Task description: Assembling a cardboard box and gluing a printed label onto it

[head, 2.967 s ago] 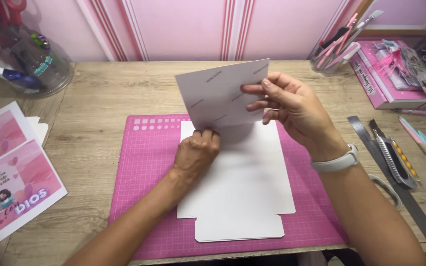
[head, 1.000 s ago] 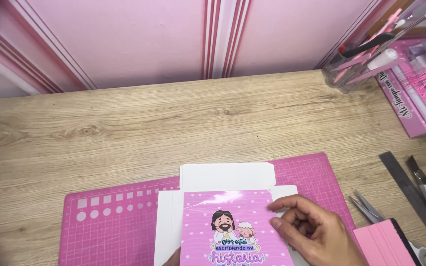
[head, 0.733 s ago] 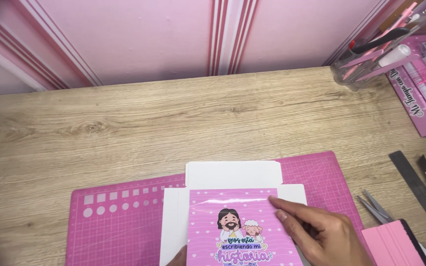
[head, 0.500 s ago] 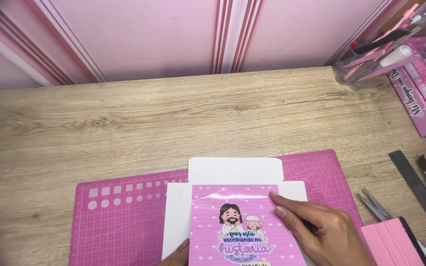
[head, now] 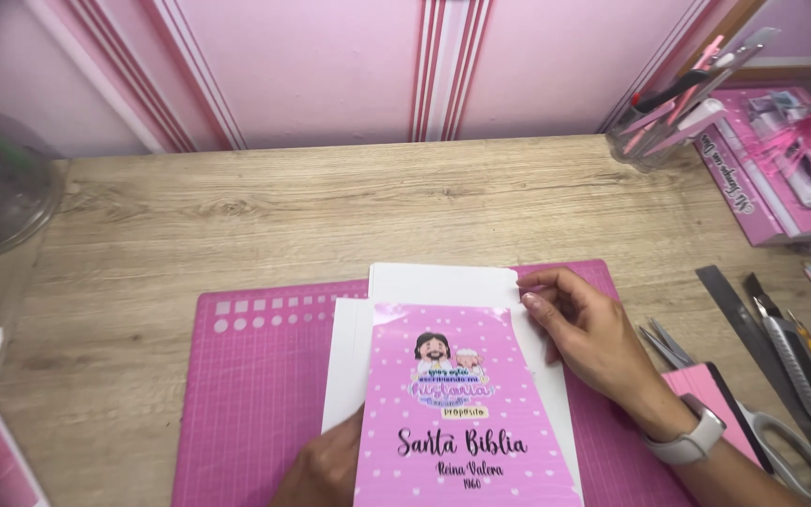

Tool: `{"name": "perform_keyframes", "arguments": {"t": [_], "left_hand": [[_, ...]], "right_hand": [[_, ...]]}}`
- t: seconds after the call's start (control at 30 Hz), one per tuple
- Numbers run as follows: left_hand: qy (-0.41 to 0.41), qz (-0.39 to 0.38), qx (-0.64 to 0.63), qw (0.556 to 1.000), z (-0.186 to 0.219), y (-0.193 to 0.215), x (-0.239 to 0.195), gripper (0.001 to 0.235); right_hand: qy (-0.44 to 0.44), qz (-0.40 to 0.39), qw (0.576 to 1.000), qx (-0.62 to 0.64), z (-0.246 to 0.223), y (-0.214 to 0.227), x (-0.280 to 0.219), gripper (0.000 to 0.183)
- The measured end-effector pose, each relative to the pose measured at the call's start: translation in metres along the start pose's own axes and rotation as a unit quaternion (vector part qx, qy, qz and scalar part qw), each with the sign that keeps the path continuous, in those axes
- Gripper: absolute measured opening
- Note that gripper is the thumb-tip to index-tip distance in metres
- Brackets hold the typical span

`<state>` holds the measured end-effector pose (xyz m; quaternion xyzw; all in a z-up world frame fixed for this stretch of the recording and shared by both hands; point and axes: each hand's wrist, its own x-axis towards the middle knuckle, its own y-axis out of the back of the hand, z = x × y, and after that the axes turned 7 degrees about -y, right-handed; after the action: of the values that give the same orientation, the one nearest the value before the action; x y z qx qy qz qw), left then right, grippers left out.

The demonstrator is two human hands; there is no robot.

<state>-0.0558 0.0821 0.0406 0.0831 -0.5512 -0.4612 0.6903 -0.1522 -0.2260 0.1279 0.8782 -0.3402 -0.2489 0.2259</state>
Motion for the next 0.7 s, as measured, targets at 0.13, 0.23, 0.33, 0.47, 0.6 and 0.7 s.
{"name": "perform_keyframes", "arguments": {"t": [0.13, 0.23, 0.33, 0.47, 0.6, 0.7], "left_hand": [[-0.032, 0.013, 0.011, 0.999, -0.014, 0.022, 0.054, 0.011], [0.035, -0.036, 0.02, 0.999, -0.012, 0.022, 0.048, 0.022], [0.037, -0.038, 0.037, 0.998, -0.015, 0.018, 0.038, 0.025], [0.032, -0.024, 0.06, 0.997, -0.015, 0.013, 0.035, 0.02], [0.049, -0.029, 0.042, 0.997, -0.013, 0.016, 0.04, 0.019], [0.07, -0.02, 0.021, 0.997, -0.017, 0.004, 0.033, 0.004]], "right_hand": [[0.432, 0.108, 0.84, -0.309, 0.045, -0.003, -0.001, 0.042], [0.359, 0.117, 0.814, -0.441, 0.053, 0.002, -0.006, 0.064], [0.275, 0.132, 0.84, -0.449, 0.065, 0.016, -0.005, 0.062], [0.287, 0.123, 0.872, -0.376, 0.07, 0.021, -0.063, 0.077], [0.244, 0.051, 0.882, -0.4, 0.108, 0.003, -0.085, 0.086], [0.288, 0.029, 0.871, -0.398, 0.092, 0.005, -0.078, 0.099]]}}
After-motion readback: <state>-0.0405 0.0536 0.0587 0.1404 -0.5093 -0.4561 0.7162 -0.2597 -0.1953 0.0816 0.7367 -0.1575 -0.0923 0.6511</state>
